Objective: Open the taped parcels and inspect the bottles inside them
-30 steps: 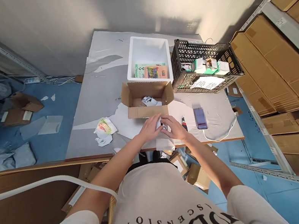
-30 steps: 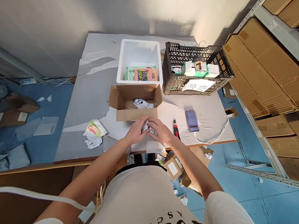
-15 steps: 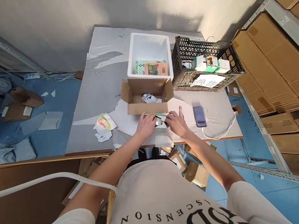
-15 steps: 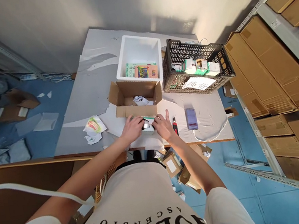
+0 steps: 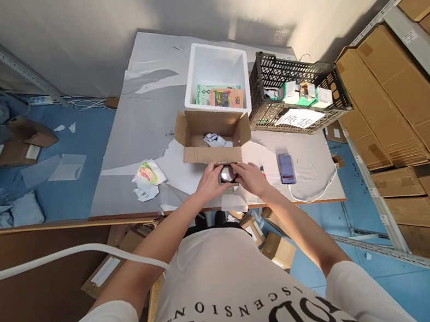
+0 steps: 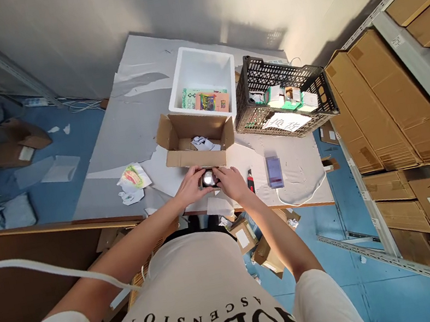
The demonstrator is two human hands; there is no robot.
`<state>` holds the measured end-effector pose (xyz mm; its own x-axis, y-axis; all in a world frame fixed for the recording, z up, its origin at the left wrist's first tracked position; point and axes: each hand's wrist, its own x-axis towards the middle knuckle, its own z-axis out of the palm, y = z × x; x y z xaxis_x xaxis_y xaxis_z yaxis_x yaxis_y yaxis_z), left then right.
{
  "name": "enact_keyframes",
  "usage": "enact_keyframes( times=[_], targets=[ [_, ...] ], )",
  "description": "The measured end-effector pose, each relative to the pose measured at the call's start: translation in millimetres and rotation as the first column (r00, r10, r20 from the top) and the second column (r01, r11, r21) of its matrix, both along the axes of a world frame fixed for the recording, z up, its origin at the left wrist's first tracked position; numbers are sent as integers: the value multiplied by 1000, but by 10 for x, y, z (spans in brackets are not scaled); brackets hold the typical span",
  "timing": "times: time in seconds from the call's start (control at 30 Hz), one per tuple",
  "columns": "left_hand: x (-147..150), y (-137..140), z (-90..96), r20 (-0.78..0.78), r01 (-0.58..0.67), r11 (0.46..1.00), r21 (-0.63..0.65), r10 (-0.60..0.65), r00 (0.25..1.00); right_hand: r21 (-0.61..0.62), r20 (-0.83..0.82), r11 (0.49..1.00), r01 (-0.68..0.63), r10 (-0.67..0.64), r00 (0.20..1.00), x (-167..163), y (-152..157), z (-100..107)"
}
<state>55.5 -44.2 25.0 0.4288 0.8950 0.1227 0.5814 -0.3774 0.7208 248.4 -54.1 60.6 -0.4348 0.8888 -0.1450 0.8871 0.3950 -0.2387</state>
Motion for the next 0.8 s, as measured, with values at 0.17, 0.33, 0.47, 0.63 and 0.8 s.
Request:
enact_keyframes(
  times=[0.17,0.33,0.47,0.63,0.8],
  targets=[
    [-12,23,-81,60,-1,1000,-8,1,998,-45,47,998,49,-47,998,-31,138,-21],
    [-58,130,-134,27,56,998,25,-57,998,80,132,993,-91,80,988,-110,143,26],
    [-77,166,-165,-49,89,995,33,-88,995,80,155,996,-47,34,987,-170,95,25],
    [-50,122,-257,-60,89,996,24,-87,994,16,173,993,113,-114,978,-281,151,-10],
    [-26,131,-372,-30,122,992,27,-121,992,-40,198,991,125,-115,973,-370,232,-17]
  ],
)
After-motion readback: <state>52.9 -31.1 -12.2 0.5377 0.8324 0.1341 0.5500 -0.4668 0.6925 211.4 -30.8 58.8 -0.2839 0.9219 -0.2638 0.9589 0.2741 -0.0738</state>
